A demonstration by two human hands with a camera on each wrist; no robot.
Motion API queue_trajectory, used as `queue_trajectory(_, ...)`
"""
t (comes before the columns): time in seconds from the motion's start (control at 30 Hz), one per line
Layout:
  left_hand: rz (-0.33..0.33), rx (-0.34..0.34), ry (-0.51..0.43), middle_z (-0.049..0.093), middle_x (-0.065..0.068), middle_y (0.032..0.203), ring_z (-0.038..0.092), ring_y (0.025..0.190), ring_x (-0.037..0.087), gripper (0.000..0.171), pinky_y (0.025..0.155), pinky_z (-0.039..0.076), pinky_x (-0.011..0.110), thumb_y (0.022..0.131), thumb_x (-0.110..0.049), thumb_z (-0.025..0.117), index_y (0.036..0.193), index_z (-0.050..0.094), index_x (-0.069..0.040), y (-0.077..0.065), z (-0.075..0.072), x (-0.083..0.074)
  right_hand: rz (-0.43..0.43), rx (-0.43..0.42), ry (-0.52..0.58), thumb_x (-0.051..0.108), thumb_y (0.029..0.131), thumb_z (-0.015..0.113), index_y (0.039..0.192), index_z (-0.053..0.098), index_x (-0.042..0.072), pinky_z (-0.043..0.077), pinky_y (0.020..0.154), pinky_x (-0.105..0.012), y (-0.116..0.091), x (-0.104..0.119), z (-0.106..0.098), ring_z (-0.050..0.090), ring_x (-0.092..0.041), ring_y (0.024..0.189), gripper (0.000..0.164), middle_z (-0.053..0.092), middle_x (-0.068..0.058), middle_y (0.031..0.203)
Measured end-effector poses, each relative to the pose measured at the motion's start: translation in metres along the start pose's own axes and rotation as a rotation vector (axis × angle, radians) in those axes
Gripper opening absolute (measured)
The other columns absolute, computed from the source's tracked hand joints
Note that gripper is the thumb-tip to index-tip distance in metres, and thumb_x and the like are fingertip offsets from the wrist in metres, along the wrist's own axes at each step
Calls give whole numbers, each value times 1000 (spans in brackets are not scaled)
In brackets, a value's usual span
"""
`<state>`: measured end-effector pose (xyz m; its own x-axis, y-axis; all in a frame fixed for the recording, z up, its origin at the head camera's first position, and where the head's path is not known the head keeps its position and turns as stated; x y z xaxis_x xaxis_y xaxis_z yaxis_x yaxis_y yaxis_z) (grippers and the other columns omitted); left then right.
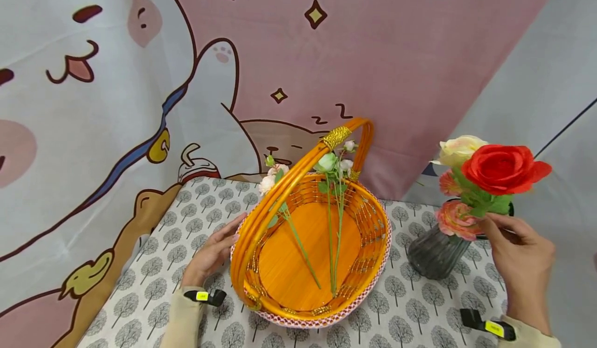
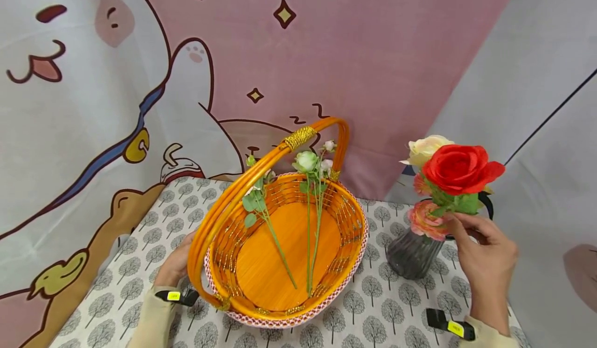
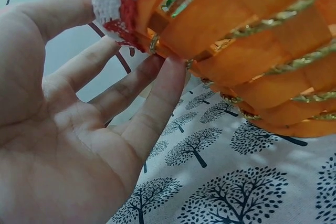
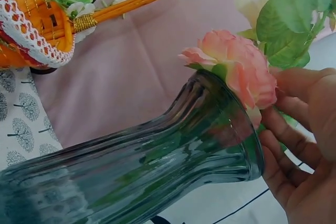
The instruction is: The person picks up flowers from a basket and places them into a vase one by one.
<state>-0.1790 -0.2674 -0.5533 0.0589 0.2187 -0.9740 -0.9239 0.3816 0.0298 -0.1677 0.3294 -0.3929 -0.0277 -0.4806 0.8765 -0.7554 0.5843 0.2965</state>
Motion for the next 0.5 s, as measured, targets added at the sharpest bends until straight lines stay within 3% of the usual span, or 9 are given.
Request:
queue_trajectory(0.17,-3,-2,0,14,12,173,48,142,4,62,115,43,21,108,-6,42,165,17,-10,0,1,-1,-64,-35,61,18,90,79,118,79,10,45,64,1,-4,-1,1,62,19,72,29,64,36,85)
queue_trajectory(0.37,1,-2,-11,21,10,171,49,141,6,61,115,45,24,108,-4,41,165,17,-9,0,1,1,-94,-9,98,15,90,79,119,78,8,48,68,0,-5,0,3,64,12,77,30,69,29,91)
queue_trajectory(0.5,10,3,-17,26,5,170,48,142,5,60,115,44,23,109,-3,39,165,20,-11,0,0,1,-77,12,22,20,90,80,117,79,10,42,70,-1,-3,2,4,59,8,81,29,67,30,91)
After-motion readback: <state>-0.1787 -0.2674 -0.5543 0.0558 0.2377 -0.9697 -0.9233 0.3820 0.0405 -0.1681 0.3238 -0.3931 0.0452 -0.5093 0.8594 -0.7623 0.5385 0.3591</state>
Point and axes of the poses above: each hand's wrist, its own y-axis towards the middle knuckle, its own z-axis out of the palm, x = y × z, the point moved 1 cm from there along y, towards the middle knuckle
